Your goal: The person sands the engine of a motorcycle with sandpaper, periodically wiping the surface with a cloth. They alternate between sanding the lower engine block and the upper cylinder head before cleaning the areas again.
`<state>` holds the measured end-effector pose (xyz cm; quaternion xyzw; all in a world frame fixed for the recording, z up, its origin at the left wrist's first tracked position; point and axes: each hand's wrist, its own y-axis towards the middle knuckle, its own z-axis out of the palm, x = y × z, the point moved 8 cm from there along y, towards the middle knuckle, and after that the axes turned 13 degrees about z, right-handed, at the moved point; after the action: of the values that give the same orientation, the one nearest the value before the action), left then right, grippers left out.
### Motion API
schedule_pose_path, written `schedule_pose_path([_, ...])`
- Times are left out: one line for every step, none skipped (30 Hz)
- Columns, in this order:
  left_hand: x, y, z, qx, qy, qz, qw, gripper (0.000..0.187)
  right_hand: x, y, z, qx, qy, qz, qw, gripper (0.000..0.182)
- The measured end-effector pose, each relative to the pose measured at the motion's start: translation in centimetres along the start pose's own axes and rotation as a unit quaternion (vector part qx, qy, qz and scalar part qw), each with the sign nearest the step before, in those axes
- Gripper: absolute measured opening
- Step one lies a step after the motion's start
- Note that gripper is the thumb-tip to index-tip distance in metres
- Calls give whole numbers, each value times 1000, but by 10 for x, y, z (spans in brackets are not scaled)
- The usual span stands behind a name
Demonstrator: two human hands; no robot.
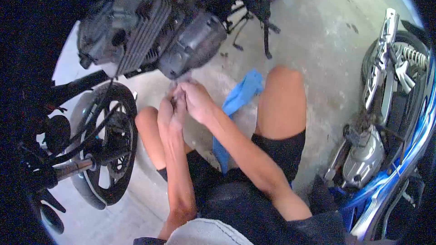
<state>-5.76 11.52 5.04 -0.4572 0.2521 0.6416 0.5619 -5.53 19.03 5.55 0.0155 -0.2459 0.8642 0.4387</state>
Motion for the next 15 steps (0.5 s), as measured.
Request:
schedule_pose_path([2, -8, -12, 32, 91, 31, 995, 26, -8, 6, -14, -14, 12, 11, 1000, 6])
schedule_pose_path([3, -17, -24, 58, 181, 63, 980, 26, -10, 13, -20, -2, 10, 21, 1000, 6])
schedule_pose_path([-6, -21, -16, 96, 331, 88, 935, 25, -5, 19, -18, 20, -1, 21, 1000, 6])
schedule_pose_path([-17, -12, 4, 136, 469, 124, 864, 25, -4, 5, -5, 6, 24, 11, 1000, 6])
schedule_pose_path([-27, -2, 26, 139, 462, 142, 864, 25, 3, -11, 11, -11, 12, 3, 1000, 7])
schedule_pose_path([-23, -4, 22, 22, 154, 43, 987, 24, 10, -10, 15, 9, -10, -6, 1000, 7])
schedule_pose_path([-7, -20, 12, -109, -167, -69, 978, 24, 5, -11, 13, 23, -24, -6, 999, 8])
schedule_pose_path([11, -4, -8, -35, -104, -48, 993, 24, 5, -5, 6, 20, -17, -1, 1000, 8])
schedule_pose_path([28, 11, -28, 34, -40, -19, 998, 24, 5, 6, -5, 19, -12, 1, 1000, 8])
schedule_pose_path([20, -1, -23, -40, -91, -55, 994, 23, 1, 14, -6, 28, -1, 20, 999, 9])
schedule_pose_path([13, -6, -10, -105, -146, -85, 980, 22, 4, 17, -7, 37, -10, 9, 999, 9])
schedule_pose_path([5, -6, 6, -96, -154, -77, 980, 22, 6, 0, 5, 16, 0, 0, 1000, 9])
schedule_pose_path([-3, -14, 11, -86, -146, -59, 984, 21, 0, -12, 6, -12, 22, -3, 1000, 10])
schedule_pose_path([-8, -20, 9, -81, -140, -43, 986, 19, -2, -1, -7, -1, -11, -5, 1000, 10])
schedule_pose_path([-1, -19, -2, -91, -141, -46, 985, 19, -5, 4, -13, -5, -11, 3, 1000, 10])
